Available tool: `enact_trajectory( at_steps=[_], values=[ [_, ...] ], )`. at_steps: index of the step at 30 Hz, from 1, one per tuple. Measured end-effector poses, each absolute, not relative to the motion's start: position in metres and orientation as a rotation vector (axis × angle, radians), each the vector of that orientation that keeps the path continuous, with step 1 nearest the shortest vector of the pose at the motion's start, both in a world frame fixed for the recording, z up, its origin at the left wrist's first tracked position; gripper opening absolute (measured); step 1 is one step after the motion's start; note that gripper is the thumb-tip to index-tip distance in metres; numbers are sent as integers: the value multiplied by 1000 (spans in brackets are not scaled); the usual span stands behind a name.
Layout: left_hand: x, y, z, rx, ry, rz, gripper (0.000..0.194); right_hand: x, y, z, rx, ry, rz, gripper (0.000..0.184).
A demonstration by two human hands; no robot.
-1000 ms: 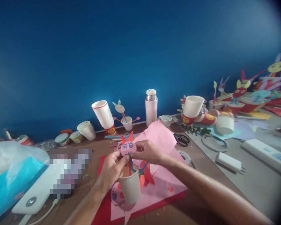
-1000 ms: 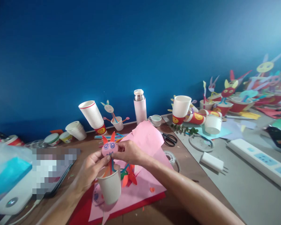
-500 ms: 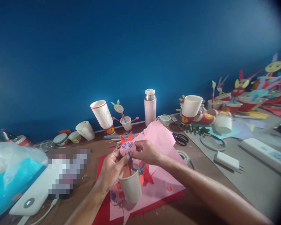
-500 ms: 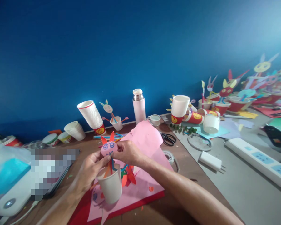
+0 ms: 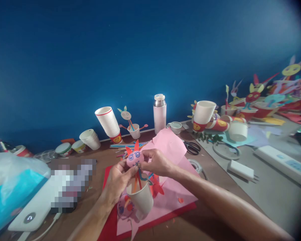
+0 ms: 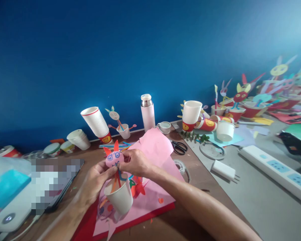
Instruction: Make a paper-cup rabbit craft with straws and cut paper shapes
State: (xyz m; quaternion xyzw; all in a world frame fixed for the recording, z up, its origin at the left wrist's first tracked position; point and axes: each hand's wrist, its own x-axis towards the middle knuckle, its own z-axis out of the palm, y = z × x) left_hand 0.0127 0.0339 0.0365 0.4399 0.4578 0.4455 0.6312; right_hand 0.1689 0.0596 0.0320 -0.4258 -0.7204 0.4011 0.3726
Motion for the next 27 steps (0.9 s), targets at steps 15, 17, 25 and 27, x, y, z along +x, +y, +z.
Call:
enact_trajectory(
  at_steps=[15,17,25,27],
  values=[
    [-3,40,51,1174,910,1090,24,177,70,30,-1014,-1665,1263,9],
    [-2,40,52,1172,893,1073,30,177,70,30,-992,-1662,1304,9],
    [10,34,46,1170,1081,962,32,174,67,24,-961,-1734,1324,15],
    [11,34,47,1175,1130,989,30,174,67,24,-974,-1755,1301,17]
  ],
)
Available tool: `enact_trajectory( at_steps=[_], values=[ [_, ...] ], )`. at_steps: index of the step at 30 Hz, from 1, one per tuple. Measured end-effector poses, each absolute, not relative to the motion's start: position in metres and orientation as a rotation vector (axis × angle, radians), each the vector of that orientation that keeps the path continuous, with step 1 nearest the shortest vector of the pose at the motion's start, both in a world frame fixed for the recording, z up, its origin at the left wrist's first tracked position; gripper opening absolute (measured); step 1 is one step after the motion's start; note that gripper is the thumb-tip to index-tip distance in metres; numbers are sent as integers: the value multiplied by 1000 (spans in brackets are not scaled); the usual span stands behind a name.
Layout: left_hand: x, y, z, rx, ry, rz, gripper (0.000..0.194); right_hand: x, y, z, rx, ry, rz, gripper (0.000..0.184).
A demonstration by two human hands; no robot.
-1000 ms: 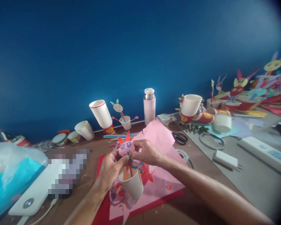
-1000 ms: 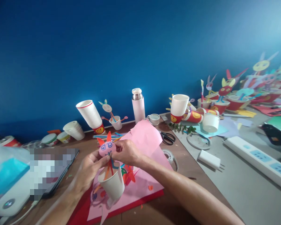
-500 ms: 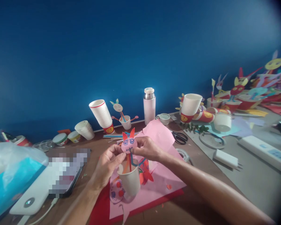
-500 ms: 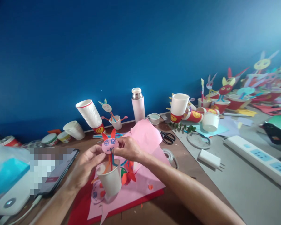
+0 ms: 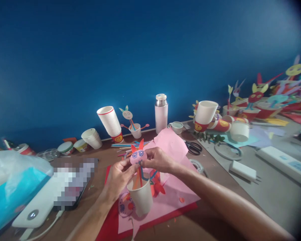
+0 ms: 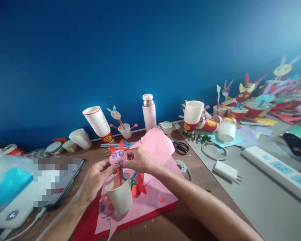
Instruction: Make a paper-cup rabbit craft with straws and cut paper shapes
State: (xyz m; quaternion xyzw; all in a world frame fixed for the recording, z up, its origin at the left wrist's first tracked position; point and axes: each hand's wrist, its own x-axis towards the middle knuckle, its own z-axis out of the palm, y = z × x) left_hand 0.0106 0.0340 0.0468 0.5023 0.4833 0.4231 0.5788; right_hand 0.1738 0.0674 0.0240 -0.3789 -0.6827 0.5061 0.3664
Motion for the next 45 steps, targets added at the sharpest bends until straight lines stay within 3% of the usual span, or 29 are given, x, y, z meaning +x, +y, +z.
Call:
enact_trajectory(
  at_steps=[5,40,45],
  values=[
    [10,35,47,1183,1213,1052,15,175,67,29,-997,-1786,1219,20],
    [5,38,24,1294,1147,1019,24,174,66,26,-1084,-1863,1074,12],
    [4,39,26,1401,1154,1068,28,175,60,36,-1013,-1906,878,12]
  ],
)
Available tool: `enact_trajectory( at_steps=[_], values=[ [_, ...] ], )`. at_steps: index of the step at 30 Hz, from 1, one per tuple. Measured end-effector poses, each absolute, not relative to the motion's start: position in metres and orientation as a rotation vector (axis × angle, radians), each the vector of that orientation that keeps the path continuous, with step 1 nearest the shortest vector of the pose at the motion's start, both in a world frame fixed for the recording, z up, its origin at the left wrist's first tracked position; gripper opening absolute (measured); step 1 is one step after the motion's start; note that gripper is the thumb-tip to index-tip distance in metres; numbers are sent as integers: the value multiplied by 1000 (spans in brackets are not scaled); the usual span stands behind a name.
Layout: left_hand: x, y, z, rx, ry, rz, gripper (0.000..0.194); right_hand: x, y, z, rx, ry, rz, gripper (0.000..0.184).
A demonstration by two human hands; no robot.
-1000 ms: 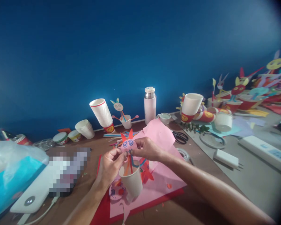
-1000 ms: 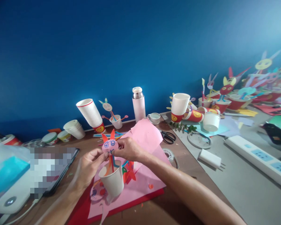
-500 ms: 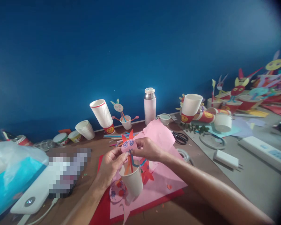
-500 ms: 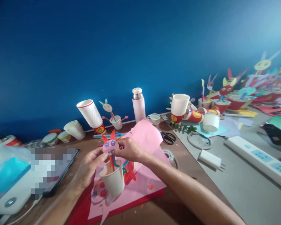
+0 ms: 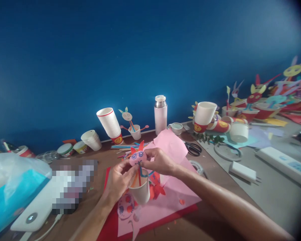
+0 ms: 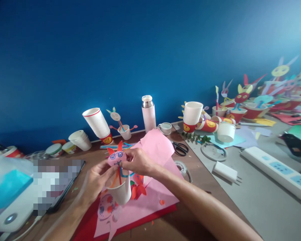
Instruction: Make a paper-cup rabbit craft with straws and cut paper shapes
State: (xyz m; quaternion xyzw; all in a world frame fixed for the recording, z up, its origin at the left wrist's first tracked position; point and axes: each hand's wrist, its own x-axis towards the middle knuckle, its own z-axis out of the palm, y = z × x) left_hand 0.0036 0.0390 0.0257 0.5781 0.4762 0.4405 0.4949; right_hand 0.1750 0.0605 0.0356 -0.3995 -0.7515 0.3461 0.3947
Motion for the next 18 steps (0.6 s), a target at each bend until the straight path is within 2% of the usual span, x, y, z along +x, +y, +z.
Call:
enact_trajectory(
  at_steps=[4,8,18],
  values=[
    [-4,38,37,1865,1199,1177,28,181,56,45,-787,-2002,302,5],
    [-12,36,47,2374,1099,1440,28,187,54,44,-521,-2104,-129,14],
    [-16,34,56,2809,850,1540,28,186,53,41,-444,-2136,-359,17]
  ],
)
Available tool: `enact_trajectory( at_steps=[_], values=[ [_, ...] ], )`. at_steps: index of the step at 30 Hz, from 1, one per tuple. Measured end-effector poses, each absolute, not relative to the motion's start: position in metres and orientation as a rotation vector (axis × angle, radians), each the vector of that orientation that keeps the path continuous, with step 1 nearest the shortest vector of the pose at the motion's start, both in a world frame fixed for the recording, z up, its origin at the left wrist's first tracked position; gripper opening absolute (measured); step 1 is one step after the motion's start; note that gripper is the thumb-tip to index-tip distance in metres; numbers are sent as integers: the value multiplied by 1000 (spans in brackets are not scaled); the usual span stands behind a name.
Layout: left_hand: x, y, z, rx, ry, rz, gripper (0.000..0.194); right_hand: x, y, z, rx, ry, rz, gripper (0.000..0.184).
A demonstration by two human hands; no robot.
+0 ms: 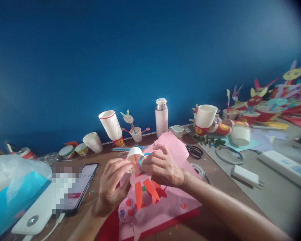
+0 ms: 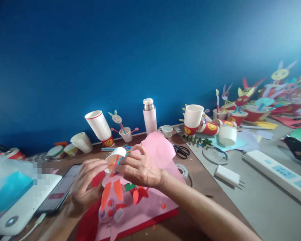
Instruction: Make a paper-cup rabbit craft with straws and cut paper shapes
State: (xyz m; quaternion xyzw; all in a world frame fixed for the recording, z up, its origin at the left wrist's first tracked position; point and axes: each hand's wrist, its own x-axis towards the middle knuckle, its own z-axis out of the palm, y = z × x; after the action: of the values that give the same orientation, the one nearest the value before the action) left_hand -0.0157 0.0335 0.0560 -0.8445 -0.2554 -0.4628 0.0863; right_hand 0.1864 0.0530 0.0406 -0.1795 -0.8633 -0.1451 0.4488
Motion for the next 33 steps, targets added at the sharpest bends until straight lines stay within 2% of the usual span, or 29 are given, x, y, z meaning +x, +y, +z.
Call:
enact_trajectory(
  at_steps=[5,11,33],
  values=[
    [-17,34,55,-2537,-713,-1324,28,185,54,39,-436,-2127,-350,16],
    [-19,33,56,-2557,-702,-1253,15,185,54,37,-425,-2117,-343,17],
    [-16,30,64,-2560,-666,-1345,31,184,55,27,-445,-2132,-259,21]
  ],
)
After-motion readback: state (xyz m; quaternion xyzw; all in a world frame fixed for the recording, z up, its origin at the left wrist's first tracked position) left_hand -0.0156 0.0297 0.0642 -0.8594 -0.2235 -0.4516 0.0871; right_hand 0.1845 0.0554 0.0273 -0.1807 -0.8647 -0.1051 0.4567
